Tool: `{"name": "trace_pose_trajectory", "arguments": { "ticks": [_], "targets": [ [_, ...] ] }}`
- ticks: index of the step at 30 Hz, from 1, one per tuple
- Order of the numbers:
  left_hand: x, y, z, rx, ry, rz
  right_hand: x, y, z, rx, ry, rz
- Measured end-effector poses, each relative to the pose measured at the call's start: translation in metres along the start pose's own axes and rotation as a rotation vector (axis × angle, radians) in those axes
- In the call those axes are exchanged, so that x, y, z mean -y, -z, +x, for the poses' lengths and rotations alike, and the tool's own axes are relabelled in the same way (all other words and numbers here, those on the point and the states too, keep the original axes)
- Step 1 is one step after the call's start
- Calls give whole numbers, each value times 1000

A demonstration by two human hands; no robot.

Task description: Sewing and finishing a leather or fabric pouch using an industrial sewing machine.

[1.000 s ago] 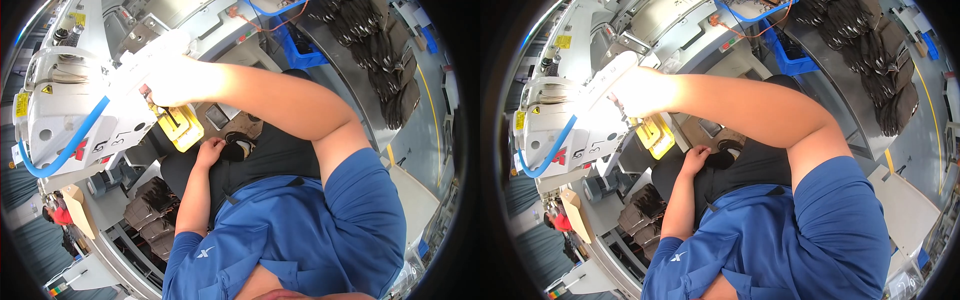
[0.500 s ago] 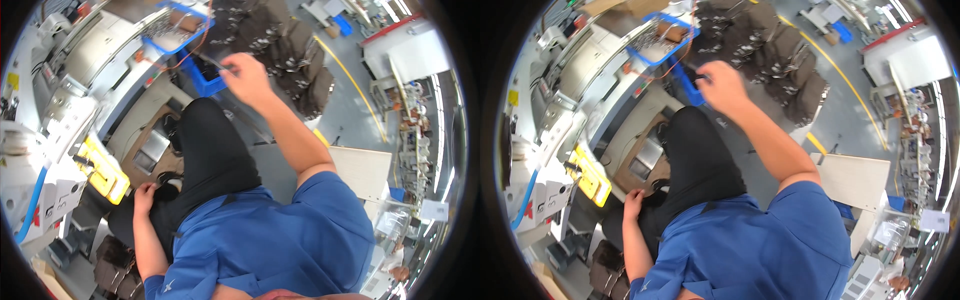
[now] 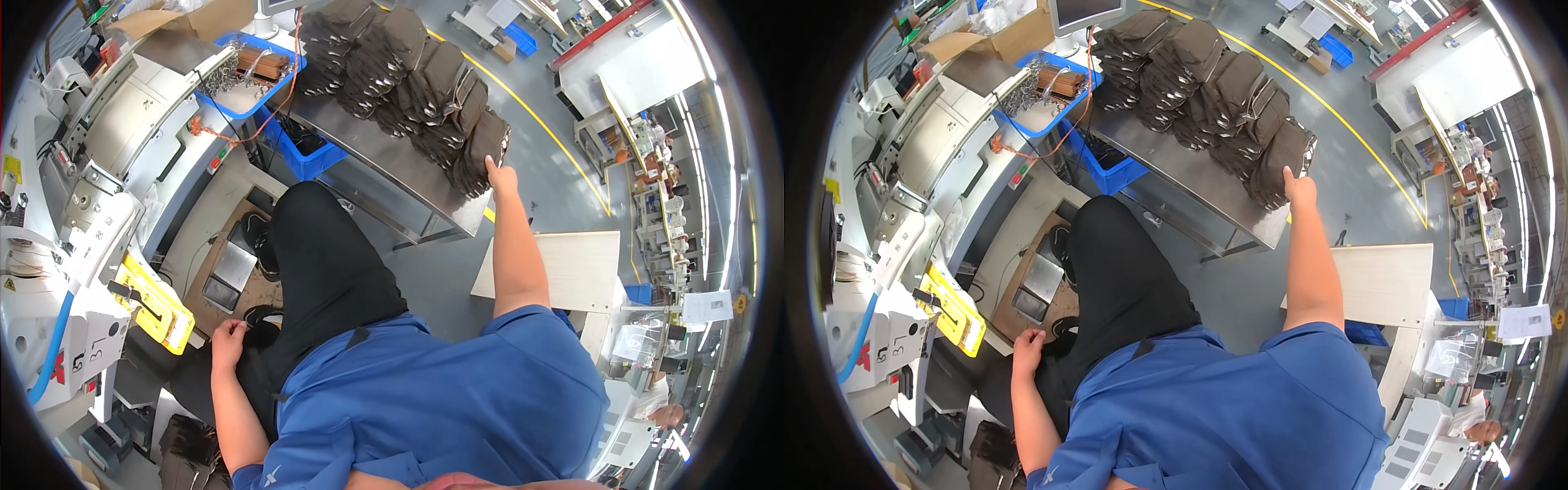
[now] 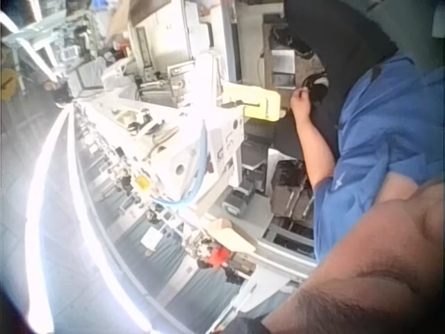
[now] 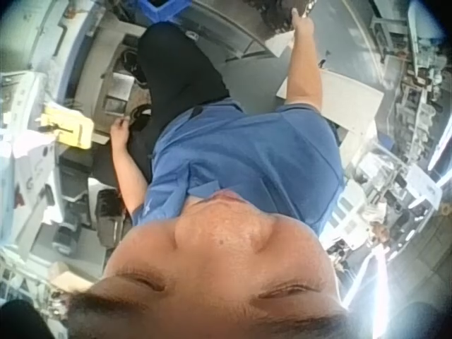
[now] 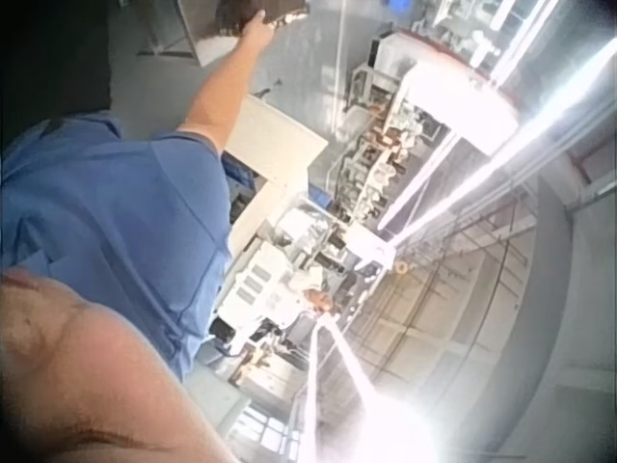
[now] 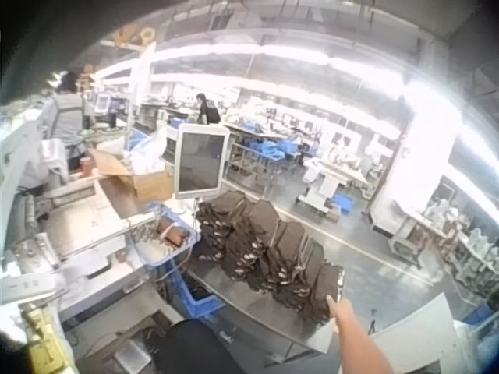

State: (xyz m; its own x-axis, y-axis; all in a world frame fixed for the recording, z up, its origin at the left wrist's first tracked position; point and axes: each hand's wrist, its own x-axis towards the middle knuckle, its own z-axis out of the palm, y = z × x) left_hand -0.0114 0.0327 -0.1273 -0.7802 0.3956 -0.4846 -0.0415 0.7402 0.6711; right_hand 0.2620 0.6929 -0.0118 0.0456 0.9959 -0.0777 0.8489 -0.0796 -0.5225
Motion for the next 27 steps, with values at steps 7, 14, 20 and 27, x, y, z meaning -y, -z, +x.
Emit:
{"name": "trace_pose_trajectory", "arguments": {
  "ticks": [7, 14, 20, 27],
  "targets": [
    [-6, 0, -5, -14, -82, 57, -4, 14, 15, -69, 6, -122],
    [-9, -3, -4, 11, -109, 57, 3, 35, 16, 138, -141, 370],
    [-7, 0, -8, 31, -124, 79, 54, 142, -22, -292, 185, 566],
    [-35, 6, -34, 13, -274, 93, 159, 182, -169, 204, 619, 643]
  ]
}}
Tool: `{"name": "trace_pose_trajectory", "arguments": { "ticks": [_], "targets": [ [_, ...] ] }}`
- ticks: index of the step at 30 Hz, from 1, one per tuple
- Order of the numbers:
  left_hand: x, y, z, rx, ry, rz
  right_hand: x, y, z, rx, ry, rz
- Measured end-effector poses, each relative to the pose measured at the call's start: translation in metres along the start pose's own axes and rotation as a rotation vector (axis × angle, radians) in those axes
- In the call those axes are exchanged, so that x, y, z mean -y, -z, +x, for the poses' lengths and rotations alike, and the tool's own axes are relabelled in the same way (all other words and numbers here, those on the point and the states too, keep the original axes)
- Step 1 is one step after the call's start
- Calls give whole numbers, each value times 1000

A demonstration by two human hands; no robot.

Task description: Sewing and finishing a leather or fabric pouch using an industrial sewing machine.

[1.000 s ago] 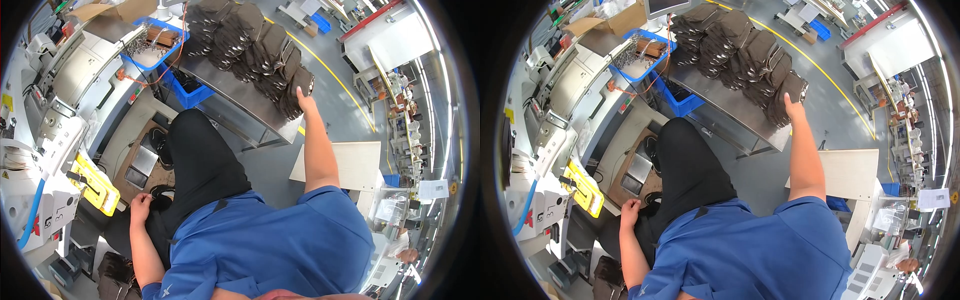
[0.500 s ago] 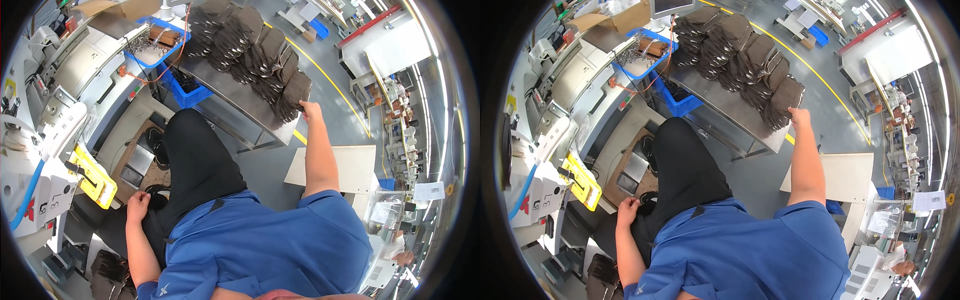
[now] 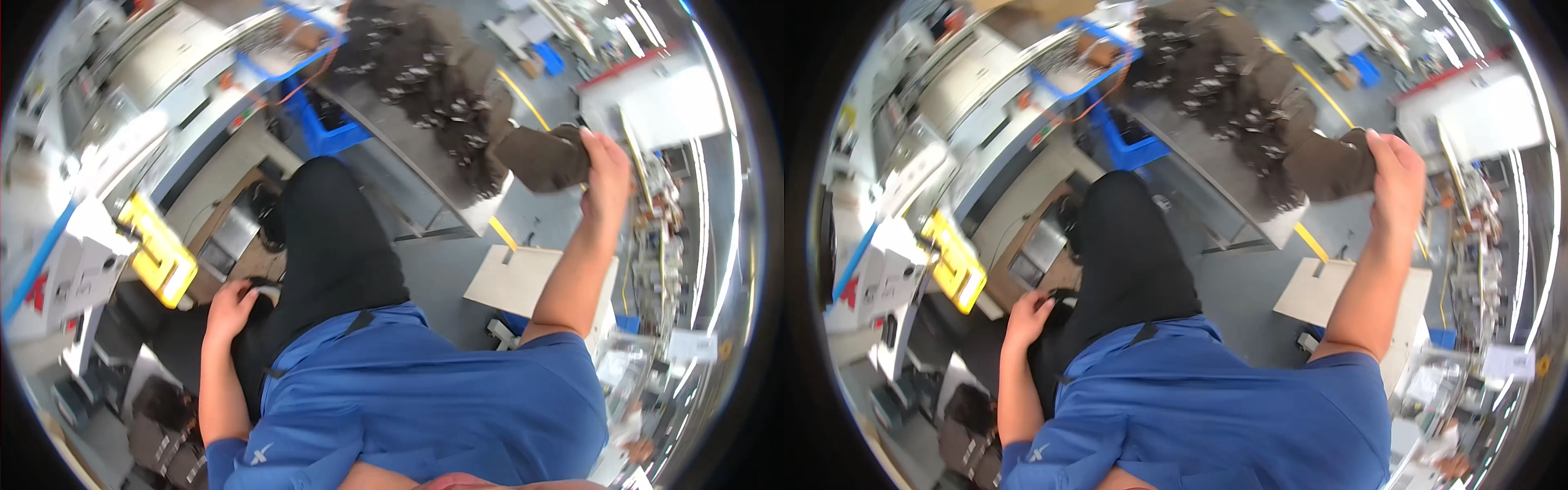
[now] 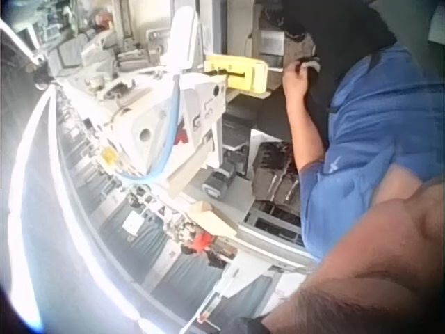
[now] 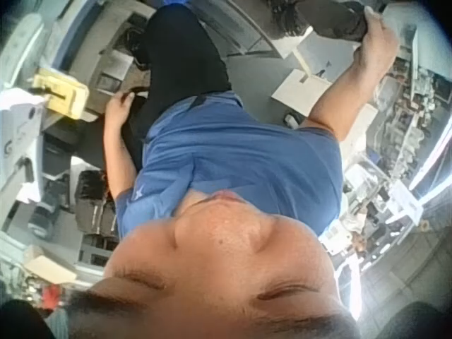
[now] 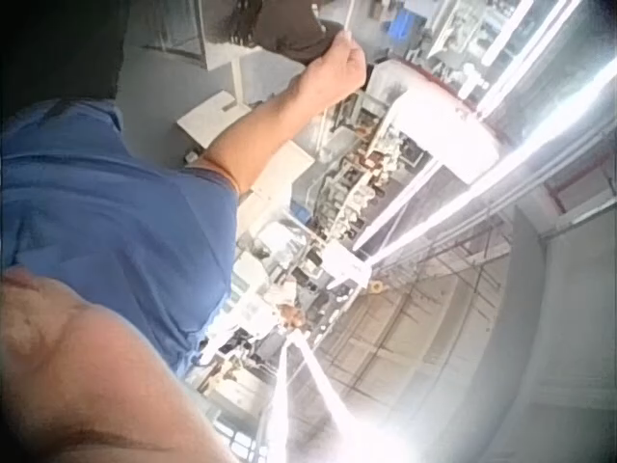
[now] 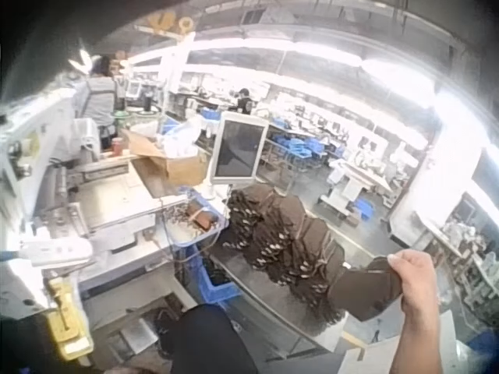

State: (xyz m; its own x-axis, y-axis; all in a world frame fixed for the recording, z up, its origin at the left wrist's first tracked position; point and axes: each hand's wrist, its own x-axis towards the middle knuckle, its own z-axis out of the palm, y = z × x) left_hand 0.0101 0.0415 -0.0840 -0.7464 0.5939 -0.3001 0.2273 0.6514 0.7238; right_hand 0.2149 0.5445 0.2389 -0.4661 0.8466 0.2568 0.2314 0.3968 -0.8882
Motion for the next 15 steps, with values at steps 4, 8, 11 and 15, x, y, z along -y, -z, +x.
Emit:
{"name": "trace_pose_trajectory", "arguments": {
  "ticks": [4, 8, 11, 15],
  "targets": [
    [-108, 27, -9, 41, -232, -186, 65, -58, -71, 477, 9, 30],
    [-166, 50, -35, -400, -740, -218, 96, -141, -108, 924, 365, 28],
    [-176, 53, -52, -729, -1044, -82, 116, -183, -135, 1101, 445, 59],
    [-165, 48, -65, -843, -1029, 70, 106, -215, -171, 1099, 399, 411]
  ]
}}
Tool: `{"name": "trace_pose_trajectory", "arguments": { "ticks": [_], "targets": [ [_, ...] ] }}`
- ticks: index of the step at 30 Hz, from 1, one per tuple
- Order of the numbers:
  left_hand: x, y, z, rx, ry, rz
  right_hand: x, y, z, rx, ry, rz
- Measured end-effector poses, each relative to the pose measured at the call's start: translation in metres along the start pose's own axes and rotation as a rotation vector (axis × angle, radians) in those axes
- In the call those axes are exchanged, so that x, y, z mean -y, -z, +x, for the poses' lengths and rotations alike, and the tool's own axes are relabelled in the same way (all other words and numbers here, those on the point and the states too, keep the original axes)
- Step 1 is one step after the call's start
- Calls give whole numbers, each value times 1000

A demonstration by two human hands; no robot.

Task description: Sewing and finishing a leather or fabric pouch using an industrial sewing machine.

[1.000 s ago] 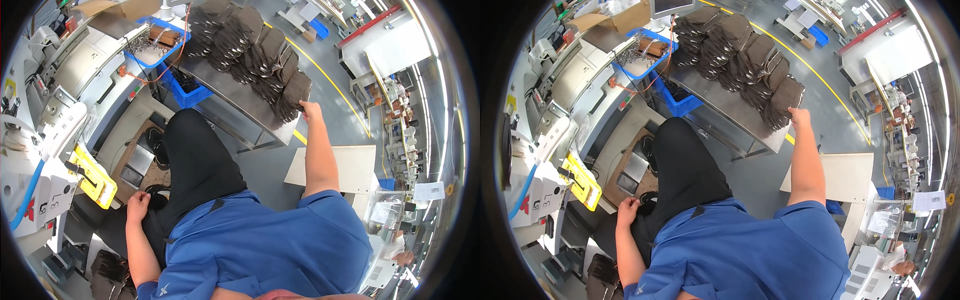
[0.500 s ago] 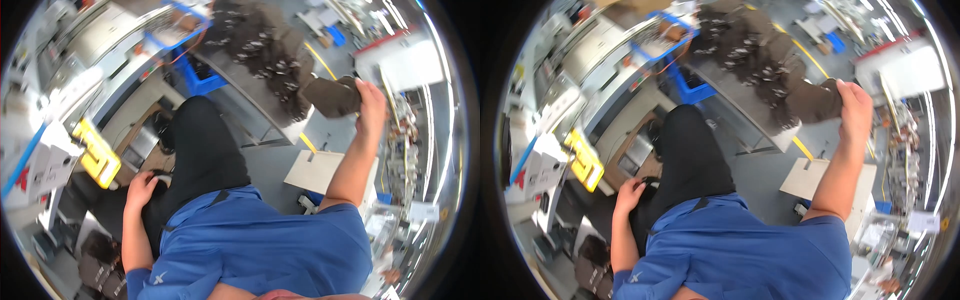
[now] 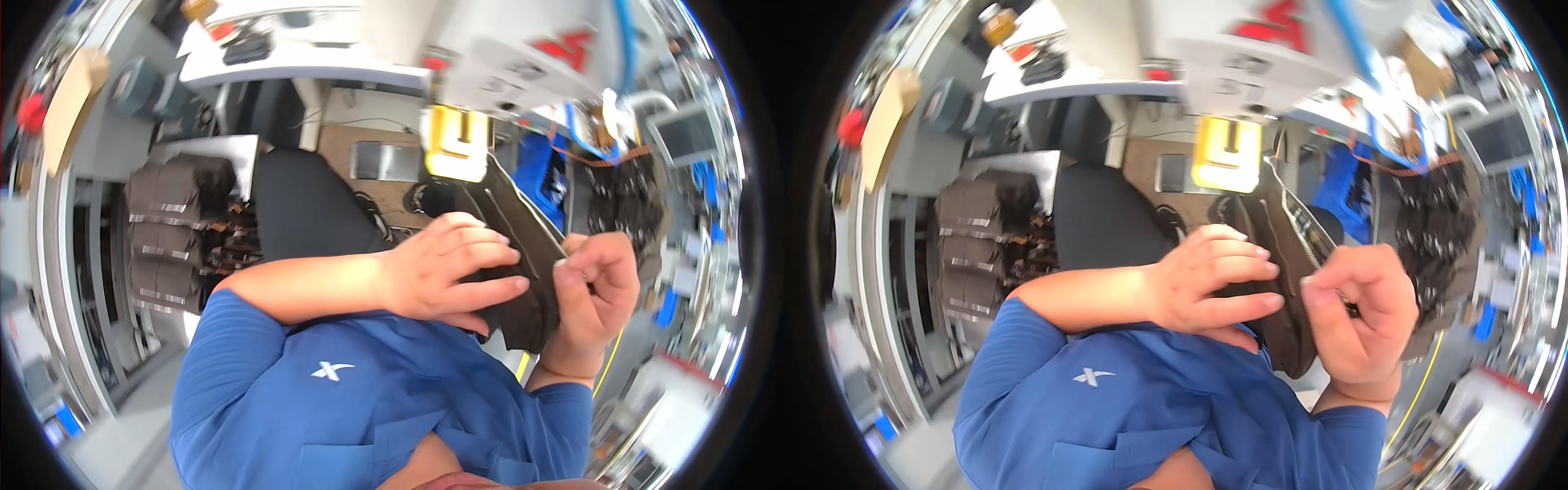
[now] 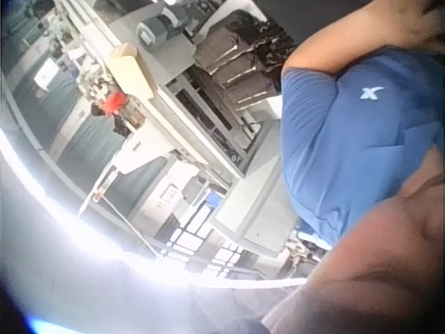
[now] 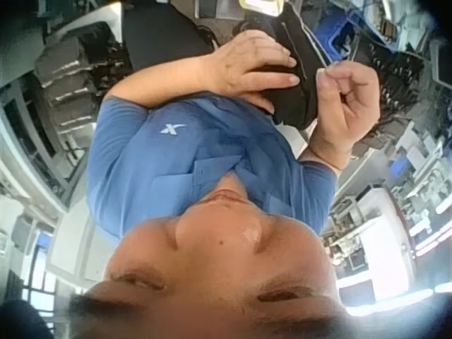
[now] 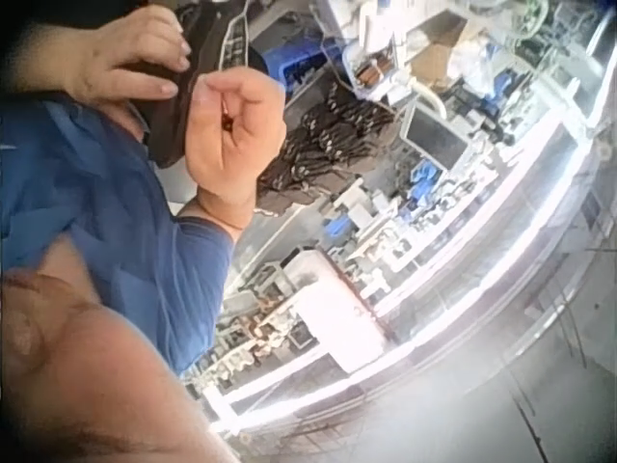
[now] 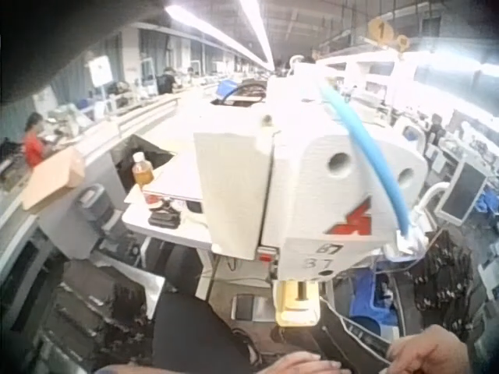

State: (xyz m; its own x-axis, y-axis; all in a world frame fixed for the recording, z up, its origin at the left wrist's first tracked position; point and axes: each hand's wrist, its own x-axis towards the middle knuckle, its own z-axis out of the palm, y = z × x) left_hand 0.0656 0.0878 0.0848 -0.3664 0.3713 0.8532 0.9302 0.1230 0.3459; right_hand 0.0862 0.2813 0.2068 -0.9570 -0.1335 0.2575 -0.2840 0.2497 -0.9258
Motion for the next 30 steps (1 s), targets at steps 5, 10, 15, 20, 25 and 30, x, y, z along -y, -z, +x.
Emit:
{"name": "trace_pose_trajectory", "arguments": {
  "ticks": [5, 10, 15, 20, 25, 30],
  "targets": [
    [-8, 6, -11, -57, 229, -160, -18, -18, 4, -60, -217, 263],
    [-11, -9, -15, -208, 321, -317, -38, -4, 6, -119, -179, 138],
    [-17, -2, -14, -297, 24, -151, -36, 11, 13, -145, -203, 75],
    [-18, 5, -23, -342, 135, -342, -13, -19, 4, 4, -141, 178],
    [-2, 11, -3, -92, 374, -631, 0, -30, 6, 598, -50, -355],
    [6, 24, -5, 159, 432, -899, 15, -45, 10, 651, -33, -448]
  ]
}}
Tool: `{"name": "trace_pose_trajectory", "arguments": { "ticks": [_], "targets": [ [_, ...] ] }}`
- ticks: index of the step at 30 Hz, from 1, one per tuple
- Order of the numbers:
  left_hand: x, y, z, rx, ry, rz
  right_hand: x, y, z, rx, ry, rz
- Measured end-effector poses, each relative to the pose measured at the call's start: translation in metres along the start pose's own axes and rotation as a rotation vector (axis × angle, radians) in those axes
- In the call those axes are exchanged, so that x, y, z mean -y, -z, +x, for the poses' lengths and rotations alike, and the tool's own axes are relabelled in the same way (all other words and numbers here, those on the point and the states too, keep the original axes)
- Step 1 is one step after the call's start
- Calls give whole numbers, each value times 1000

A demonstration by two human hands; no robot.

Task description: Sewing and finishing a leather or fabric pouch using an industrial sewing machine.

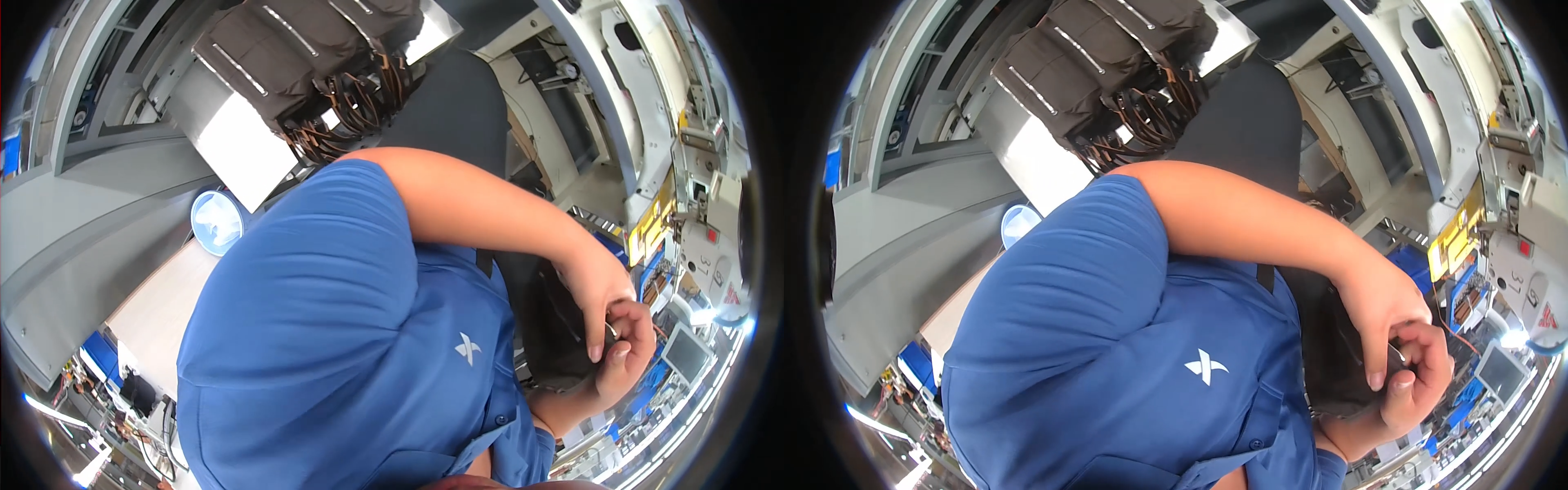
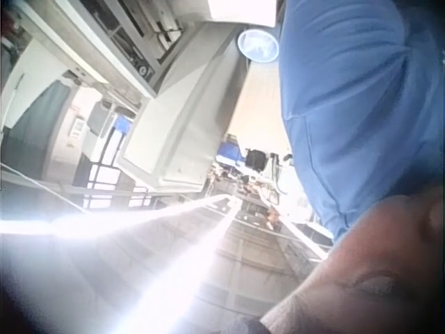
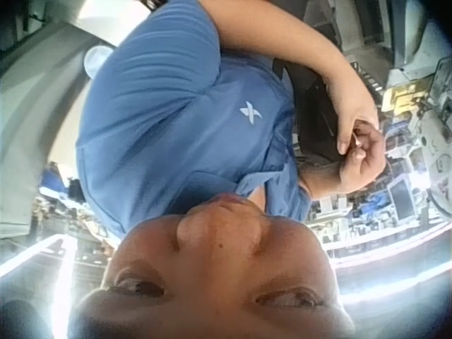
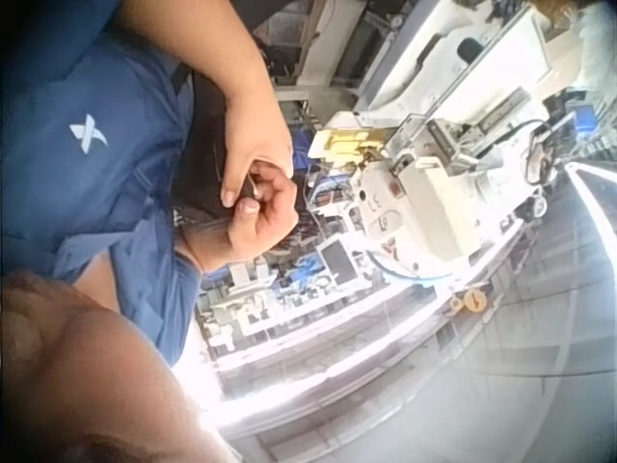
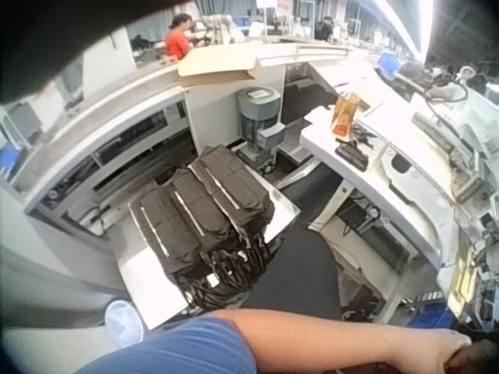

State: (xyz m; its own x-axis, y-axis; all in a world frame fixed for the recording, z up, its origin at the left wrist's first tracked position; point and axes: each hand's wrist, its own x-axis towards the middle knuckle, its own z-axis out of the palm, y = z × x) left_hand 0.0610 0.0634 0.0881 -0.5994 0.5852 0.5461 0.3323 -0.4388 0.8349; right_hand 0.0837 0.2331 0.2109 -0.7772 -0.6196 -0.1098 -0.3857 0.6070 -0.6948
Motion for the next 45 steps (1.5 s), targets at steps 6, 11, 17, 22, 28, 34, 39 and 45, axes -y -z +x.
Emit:
{"name": "trace_pose_trajectory", "arguments": {
  "ticks": [6, 11, 17, 22, 28, 34, 39, 45],
  "targets": [
    [7, -5, -23, 379, 331, -788, 7, -22, 20, -91, 164, -22],
    [-1, 3, -23, 393, 408, -771, -13, -15, 12, -312, 186, 95],
    [18, 3, -39, -95, 214, -1186, -58, -4, -25, -542, -46, 285],
    [32, -2, -43, -17, 193, -1335, -53, -36, -17, -404, -23, 323],
    [6, 6, -31, -251, 343, -1235, -67, -41, -16, -405, 58, 263],
    [8, 3, -21, -417, 432, -979, -76, -53, -18, -463, -47, 482],
    [20, -10, -10, -241, 219, -1039, -78, -62, -14, -659, 20, 305],
    [11, -4, -6, -361, 416, -630, -79, -70, -15, -706, -18, 572]
  ]
}}
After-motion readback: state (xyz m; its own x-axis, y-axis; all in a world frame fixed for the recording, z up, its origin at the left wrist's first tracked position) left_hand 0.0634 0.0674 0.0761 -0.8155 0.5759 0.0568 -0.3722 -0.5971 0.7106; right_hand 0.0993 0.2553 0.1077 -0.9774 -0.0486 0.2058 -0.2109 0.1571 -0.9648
